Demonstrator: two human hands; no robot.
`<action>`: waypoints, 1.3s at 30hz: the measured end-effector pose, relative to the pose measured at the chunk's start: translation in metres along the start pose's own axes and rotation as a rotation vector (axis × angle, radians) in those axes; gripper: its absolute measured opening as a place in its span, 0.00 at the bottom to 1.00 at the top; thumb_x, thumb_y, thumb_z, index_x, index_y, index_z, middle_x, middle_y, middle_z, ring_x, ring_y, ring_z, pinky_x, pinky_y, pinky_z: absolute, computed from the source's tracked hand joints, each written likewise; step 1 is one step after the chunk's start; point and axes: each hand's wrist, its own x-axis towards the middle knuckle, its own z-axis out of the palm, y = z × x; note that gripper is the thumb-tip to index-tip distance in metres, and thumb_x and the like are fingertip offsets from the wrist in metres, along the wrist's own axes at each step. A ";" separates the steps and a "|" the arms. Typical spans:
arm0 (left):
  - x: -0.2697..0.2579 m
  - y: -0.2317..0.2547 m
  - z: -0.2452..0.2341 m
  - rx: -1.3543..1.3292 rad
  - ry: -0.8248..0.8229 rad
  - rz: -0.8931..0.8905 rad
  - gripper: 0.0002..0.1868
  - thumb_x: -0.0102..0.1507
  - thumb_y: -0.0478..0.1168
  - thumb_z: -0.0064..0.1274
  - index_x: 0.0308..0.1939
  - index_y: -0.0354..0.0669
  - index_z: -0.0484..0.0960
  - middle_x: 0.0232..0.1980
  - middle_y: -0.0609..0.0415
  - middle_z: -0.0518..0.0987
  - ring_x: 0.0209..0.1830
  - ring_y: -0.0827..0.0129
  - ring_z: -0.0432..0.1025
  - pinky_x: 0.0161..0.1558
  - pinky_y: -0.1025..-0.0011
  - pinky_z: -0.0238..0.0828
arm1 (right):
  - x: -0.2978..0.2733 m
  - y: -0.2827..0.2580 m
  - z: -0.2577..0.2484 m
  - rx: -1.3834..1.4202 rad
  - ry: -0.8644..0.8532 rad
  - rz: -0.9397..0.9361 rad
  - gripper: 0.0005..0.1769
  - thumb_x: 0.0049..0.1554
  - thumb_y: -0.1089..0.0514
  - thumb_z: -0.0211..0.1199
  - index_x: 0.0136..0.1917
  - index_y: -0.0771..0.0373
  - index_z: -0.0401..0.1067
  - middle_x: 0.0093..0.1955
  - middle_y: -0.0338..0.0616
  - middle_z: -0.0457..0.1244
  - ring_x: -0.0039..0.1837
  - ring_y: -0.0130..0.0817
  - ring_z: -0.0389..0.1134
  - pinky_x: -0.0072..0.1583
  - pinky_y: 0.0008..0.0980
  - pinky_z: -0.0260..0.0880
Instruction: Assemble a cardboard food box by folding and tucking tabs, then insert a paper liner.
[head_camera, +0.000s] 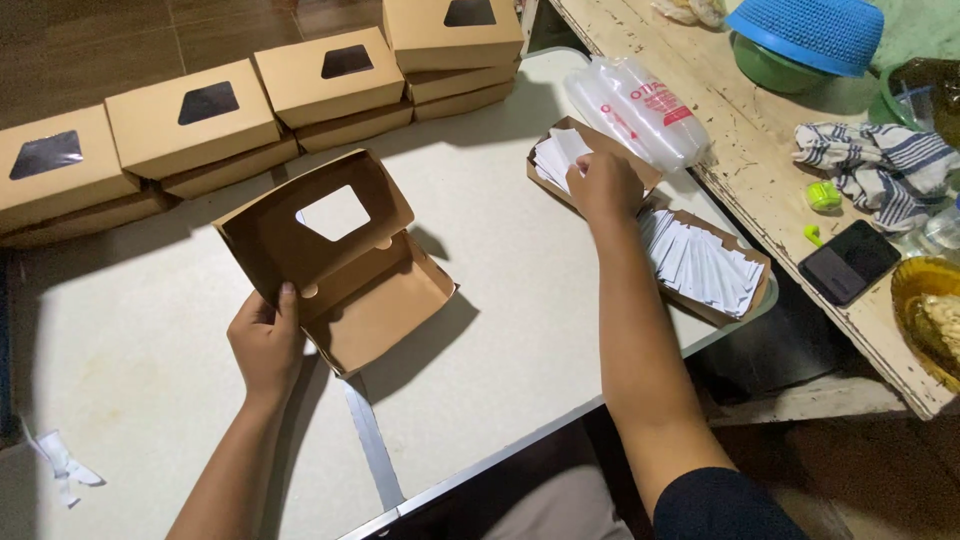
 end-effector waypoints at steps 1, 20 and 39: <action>-0.002 0.009 0.000 0.001 0.000 -0.002 0.20 0.77 0.46 0.53 0.32 0.39 0.78 0.23 0.47 0.72 0.28 0.69 0.64 0.33 0.68 0.63 | -0.002 0.001 -0.002 0.000 -0.002 0.000 0.14 0.58 0.46 0.65 0.53 0.50 0.82 0.48 0.41 0.73 0.54 0.53 0.74 0.52 0.53 0.74; 0.001 -0.034 0.002 -0.031 -0.008 0.022 0.19 0.77 0.45 0.53 0.32 0.42 0.77 0.23 0.51 0.69 0.28 0.70 0.62 0.32 0.70 0.60 | -0.006 0.002 -0.006 0.014 0.058 -0.024 0.10 0.60 0.49 0.62 0.46 0.53 0.82 0.42 0.46 0.72 0.50 0.54 0.74 0.50 0.52 0.75; -0.001 -0.001 0.001 -0.042 0.008 0.000 0.17 0.75 0.42 0.53 0.32 0.41 0.79 0.23 0.50 0.71 0.27 0.70 0.63 0.32 0.70 0.61 | 0.006 -0.011 -0.010 0.980 0.971 0.138 0.21 0.64 0.42 0.57 0.50 0.61 0.76 0.47 0.51 0.72 0.52 0.50 0.75 0.58 0.43 0.71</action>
